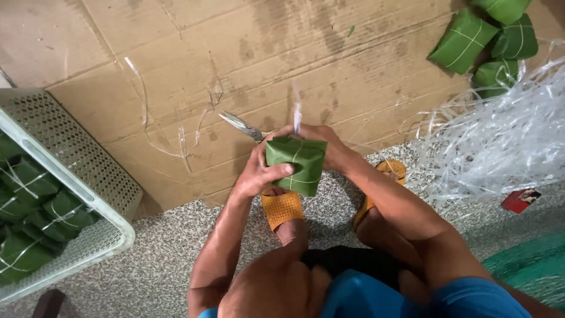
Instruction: The person uses plastic string and shears to secure small green leaf-wrapped parcels, tying the string around them and trimming the excess.
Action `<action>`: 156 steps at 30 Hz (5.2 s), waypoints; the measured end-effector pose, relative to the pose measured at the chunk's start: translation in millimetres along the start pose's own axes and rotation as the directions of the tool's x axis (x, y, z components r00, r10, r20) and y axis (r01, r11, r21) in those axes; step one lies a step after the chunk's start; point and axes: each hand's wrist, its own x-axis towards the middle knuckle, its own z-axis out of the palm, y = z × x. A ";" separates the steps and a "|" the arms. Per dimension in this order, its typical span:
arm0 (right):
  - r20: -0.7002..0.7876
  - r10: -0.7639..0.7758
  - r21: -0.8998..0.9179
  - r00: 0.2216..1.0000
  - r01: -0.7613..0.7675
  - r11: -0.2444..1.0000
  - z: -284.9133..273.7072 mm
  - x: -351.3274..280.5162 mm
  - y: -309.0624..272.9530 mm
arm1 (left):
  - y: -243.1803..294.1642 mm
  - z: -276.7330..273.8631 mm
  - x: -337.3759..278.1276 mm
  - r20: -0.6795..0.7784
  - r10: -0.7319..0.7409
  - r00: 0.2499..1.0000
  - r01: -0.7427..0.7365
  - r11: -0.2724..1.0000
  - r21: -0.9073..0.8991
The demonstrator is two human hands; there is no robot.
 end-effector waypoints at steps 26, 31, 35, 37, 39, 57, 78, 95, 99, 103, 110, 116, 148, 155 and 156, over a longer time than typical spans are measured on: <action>0.281 -0.211 -0.450 0.936 0.323 0.833 -19.5 -58.5 -60.9 | -4.4 -3.2 21.3 -0.395 0.155 0.905 -0.104 0.984 0.148; 0.335 -0.200 -0.617 0.921 0.375 0.692 -67.7 -15.7 -90.9 | -18.8 7.6 12.4 -0.320 0.090 0.943 -0.035 0.984 0.173; 0.403 -0.109 -0.325 0.909 0.253 0.911 -88.0 44.1 -51.9 | -10.0 17.6 4.3 -0.148 0.020 0.989 -0.006 0.996 0.092; 0.419 -0.095 -0.033 0.903 0.119 0.992 -81.1 59.9 -14.8 | -0.2 21.7 2.3 -0.098 0.039 0.994 -0.038 0.999 0.009; 0.360 -0.118 0.197 0.925 0.048 0.979 -65.0 64.8 27.0 | 6.1 23.7 1.5 -0.117 0.058 0.991 -0.071 0.992 -0.109; -0.424 0.265 0.460 0.866 -0.047 0.887 8.9 13.0 9.7 | 0.0 24.8 87.9 -0.642 -0.122 0.757 -0.012 0.980 -0.201; -0.507 -0.542 -0.457 0.671 0.324 0.828 -56.6 38.6 150.5 | -32.9 13.8 159.4 -0.511 0.091 0.855 -0.220 0.956 -0.197; -0.588 -0.441 -0.573 0.678 0.036 0.819 -32.9 12.9 163.6 | -42.3 22.1 180.6 -0.713 0.055 0.699 -0.381 0.873 -0.305; -0.503 -0.098 -0.240 0.859 -0.030 0.970 -49.9 7.8 125.0 | -36.4 22.9 182.6 -0.698 0.037 0.715 -0.322 0.904 -0.282; -0.400 -0.115 -0.303 0.909 -0.013 0.953 -57.6 8.8 140.9 | -18.1 17.1 170.7 -0.616 0.034 0.787 -0.238 0.938 -0.251; -0.170 -0.147 -0.695 0.974 -0.013 0.719 -69.4 9.2 96.2 | 39.5 41.0 133.6 -0.089 0.268 0.959 -0.117 0.665 0.737; -0.075 -0.032 -0.774 0.997 -0.038 0.631 -76.1 13.8 88.8 | 4.9 41.7 130.2 0.376 0.696 0.612 -0.472 -0.060 0.879; -0.426 -0.129 -0.360 0.896 -0.037 0.932 -25.1 39.5 73.9 | -8.9 -37.7 164.0 -0.709 0.350 0.613 -0.148 0.932 0.332; -0.459 0.048 -0.368 0.887 -0.239 0.898 -19.0 26.9 65.2 | 22.2 -12.0 107.6 -0.704 0.366 0.609 -0.248 0.931 0.269; -0.460 0.081 -0.363 0.884 -0.271 0.891 -17.4 26.1 54.5 | 26.3 -11.9 97.1 -0.641 0.438 0.630 -0.282 0.899 0.337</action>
